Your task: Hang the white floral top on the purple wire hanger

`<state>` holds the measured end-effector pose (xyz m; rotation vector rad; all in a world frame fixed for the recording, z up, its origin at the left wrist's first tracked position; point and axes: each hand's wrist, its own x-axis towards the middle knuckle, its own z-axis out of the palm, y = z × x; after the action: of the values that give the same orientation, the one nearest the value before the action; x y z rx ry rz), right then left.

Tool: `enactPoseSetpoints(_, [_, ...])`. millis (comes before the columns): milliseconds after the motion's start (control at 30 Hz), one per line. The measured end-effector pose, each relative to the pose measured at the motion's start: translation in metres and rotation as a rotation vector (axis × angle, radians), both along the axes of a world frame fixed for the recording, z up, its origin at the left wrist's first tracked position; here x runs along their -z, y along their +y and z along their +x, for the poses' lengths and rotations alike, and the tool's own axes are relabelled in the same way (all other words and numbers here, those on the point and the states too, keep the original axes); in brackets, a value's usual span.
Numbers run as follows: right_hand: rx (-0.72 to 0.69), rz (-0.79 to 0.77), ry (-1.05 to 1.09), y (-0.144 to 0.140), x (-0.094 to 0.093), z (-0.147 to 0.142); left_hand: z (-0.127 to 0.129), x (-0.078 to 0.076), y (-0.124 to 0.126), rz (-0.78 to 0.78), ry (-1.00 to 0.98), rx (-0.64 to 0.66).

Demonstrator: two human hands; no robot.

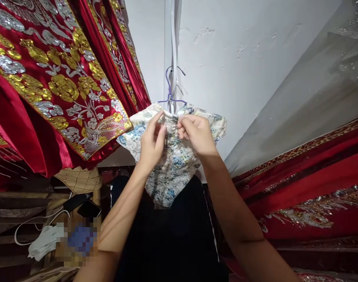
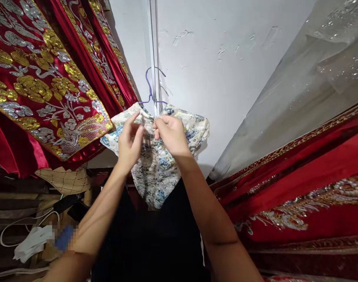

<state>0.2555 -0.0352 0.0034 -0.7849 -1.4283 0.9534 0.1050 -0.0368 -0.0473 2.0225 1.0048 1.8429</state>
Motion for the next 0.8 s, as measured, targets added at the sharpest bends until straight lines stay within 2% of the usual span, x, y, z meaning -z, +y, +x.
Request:
enactPoseSetpoints(33, [0.007, 0.009, 0.0, 0.002, 0.001, 0.002, 0.001, -0.016, 0.008, 0.068, 0.086, 0.005])
enactPoseSetpoints(100, [0.033, 0.033, -0.003, 0.01, 0.007, 0.007, 0.004, -0.037, 0.018, 0.166, 0.26, 0.002])
enactPoseSetpoints(200, [0.118, 0.019, -0.047, 0.026, 0.036, 0.011, 0.007, -0.046, 0.023, 0.235, 0.352, -0.034])
enactPoseSetpoints(300, [0.158, -0.136, -0.125, 0.033, 0.083, 0.012, -0.006, -0.044, 0.026, 0.232, 0.112, -0.106])
enactPoseSetpoints(400, [0.144, -0.237, -0.135, 0.023, 0.125, 0.015, -0.042, -0.04, 0.041, 0.157, -0.244, -0.158])
enactPoseSetpoints(500, [0.165, -0.267, -0.123, 0.004, 0.146, 0.02, -0.086, -0.028, 0.061, -0.027, -0.563, -0.085])
enactPoseSetpoints(600, [0.149, -0.29, -0.057, -0.016, 0.153, 0.019, -0.114, -0.005, 0.072, -0.205, -0.801, -0.035])
enactPoseSetpoints(700, [0.104, -0.3, 0.059, -0.035, 0.156, 0.014, -0.118, 0.025, 0.071, -0.378, -1.002, -0.035])
enactPoseSetpoints(800, [0.094, -0.296, 0.11, -0.053, 0.161, 0.016, -0.106, 0.055, 0.066, -0.483, -1.082, -0.067])
